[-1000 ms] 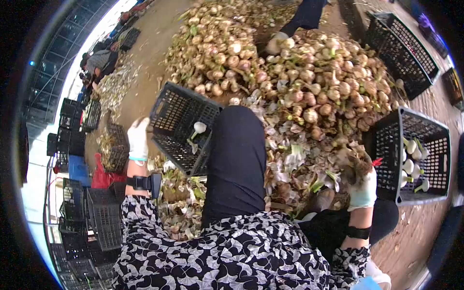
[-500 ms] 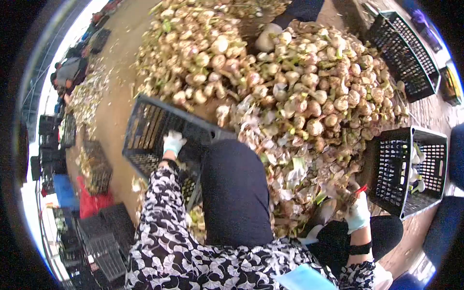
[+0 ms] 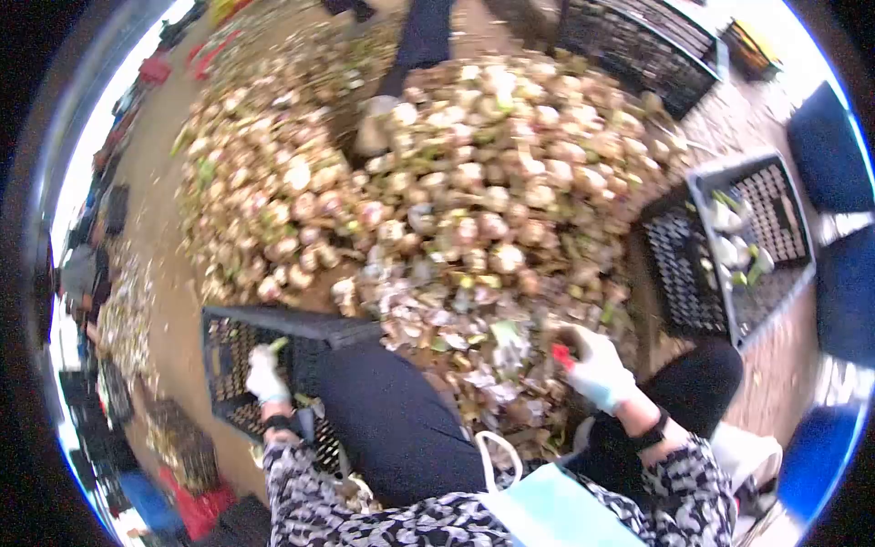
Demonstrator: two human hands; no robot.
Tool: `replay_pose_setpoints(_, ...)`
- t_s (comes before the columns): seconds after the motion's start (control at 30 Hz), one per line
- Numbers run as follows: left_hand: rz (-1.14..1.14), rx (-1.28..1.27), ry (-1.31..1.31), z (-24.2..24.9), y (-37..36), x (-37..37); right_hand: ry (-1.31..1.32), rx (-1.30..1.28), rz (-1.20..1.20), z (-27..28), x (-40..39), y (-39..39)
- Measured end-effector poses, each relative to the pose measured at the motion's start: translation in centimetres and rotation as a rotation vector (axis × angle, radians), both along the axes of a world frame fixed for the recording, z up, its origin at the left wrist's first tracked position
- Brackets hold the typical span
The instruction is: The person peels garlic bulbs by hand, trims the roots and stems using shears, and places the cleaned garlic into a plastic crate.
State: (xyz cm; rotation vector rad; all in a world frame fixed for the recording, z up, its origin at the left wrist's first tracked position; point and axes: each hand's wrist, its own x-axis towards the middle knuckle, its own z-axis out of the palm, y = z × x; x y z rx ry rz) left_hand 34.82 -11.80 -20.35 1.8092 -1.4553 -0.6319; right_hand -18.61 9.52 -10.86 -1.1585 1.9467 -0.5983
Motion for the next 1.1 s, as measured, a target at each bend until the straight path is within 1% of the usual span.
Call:
replay_pose_setpoints(0.03,0.198,0.175,0.357,2.2,-0.4,-0.9,-0.017,-0.024,0.027,-0.4,-0.4,0.2)
replay_pose_setpoints(0.07,0.183,0.191,0.564,5.3,-1.0,-2.6,-0.066,0.014,-0.006,-0.2,-0.4,0.2)
replay_pose_setpoints(0.1,0.177,0.209,0.770,8.6,-1.3,-4.6,-0.079,-0.076,0.064,0.1,-0.8,0.2)
replay_pose_setpoints(0.13,0.172,0.148,0.731,12.1,-1.4,-8.3,-0.123,-0.035,0.059,0.9,-0.8,-0.1)
replay_pose_setpoints(0.17,0.177,0.081,0.690,15.3,-1.2,-12.8,-0.099,-0.067,0.050,1.9,-0.5,-0.1)
replay_pose_setpoints(0.2,0.005,0.039,0.692,17.9,-0.8,-16.4,-0.095,-0.126,0.087,1.5,-0.5,0.2)
replay_pose_setpoints(0.23,-0.163,-0.004,0.689,20.2,-0.3,-20.2,-0.196,-0.184,0.081,1.2,-0.6,0.5)
replay_pose_setpoints(0.27,-0.299,-0.036,0.618,22.5,1.0,-25.0,-0.201,-0.216,0.070,1.3,-0.6,0.7)
replay_pose_setpoints(0.3,-0.431,-0.069,0.544,24.0,2.7,-29.9,-0.208,-0.248,0.062,1.5,-0.5,0.8)
replay_pose_setpoints(0.37,-0.879,-0.001,0.459,25.3,5.1,-37.5,-0.198,-0.293,0.051,0.2,-0.6,0.8)
replay_pose_setpoints(0.4,-0.914,0.075,0.572,24.9,6.6,-41.4,-0.210,-0.298,0.028,0.7,-0.8,0.9)
replay_pose_setpoints(0.43,-0.999,0.158,0.763,25.4,8.4,-45.4,-0.270,-0.296,-0.018,1.1,-1.0,1.0)
replay_pose_setpoints(0.47,-1.071,0.306,1.007,26.2,10.0,-49.0,-0.247,-0.347,-0.021,1.1,-1.6,1.1)
replay_pose_setpoints(0.5,-1.056,0.338,1.201,26.3,11.1,-51.2,-0.228,-0.392,-0.022,1.0,-2.2,1.2)
replay_pose_setpoints(0.53,-1.047,0.290,1.158,25.6,10.9,-51.9,-0.244,-0.444,-0.061,1.9,-3.1,1.6)
replay_pose_setpoints(0.57,-1.028,0.243,1.109,25.0,10.8,-52.0,-0.324,-0.484,-0.083,2.5,-4.2,2.0)
replay_pose_setpoints(0.6,-1.031,0.194,0.893,25.1,10.5,-50.6,-0.332,-0.559,-0.085,3.1,-5.5,2.5)
replay_pose_setpoints(0.63,-0.934,0.070,0.750,24.1,10.0,-49.4,-0.343,-0.639,-0.091,3.7,-6.6,3.1)
replay_pose_setpoints(0.7,-0.875,-0.134,0.273,22.2,9.6,-45.7,-0.556,-0.686,-0.089,4.0,-8.5,4.3)
replay_pose_setpoints(0.73,-0.911,0.142,0.414,21.4,10.7,-44.3,-0.749,-0.610,-0.112,7.8,-8.4,5.1)
replay_pose_setpoints(0.77,-0.929,0.421,0.559,21.2,11.9,-43.1,-0.930,-0.629,-0.081,8.2,-8.4,5.3)
replay_pose_setpoints(0.8,-0.912,0.541,0.555,20.9,13.6,-43.0,-0.896,-0.610,-0.021,8.1,-8.6,5.6)
replay_pose_setpoints(0.83,-0.843,0.651,0.750,20.3,15.5,-42.8,-0.858,-0.592,0.040,8.0,-8.6,5.7)
replay_pose_setpoints(0.9,-0.759,0.770,1.049,19.0,17.5,-42.7,-0.904,-0.718,0.108,7.4,-7.6,5.4)
replay_pose_setpoints(0.93,-0.723,0.789,1.095,19.3,18.6,-42.6,-0.802,-0.703,0.187,7.0,-7.6,5.5)
replay_pose_setpoints(0.97,-0.735,0.774,1.195,18.3,18.7,-42.1,-0.806,-0.700,0.194,6.7,-7.2,5.5)
replay_pose_setpoints(1.03,-0.732,0.649,1.265,18.9,20.0,-42.2,-1.186,-0.755,-0.101,6.5,-6.4,5.1)
replay_pose_setpoints(1.07,-0.756,0.492,1.240,19.3,20.4,-42.3,-1.559,-0.665,-0.550,8.5,-5.5,5.0)
replay_pose_setpoints(1.1,-0.689,0.355,1.158,19.6,20.8,-42.2,-1.560,-0.670,-0.543,7.0,-5.1,5.0)
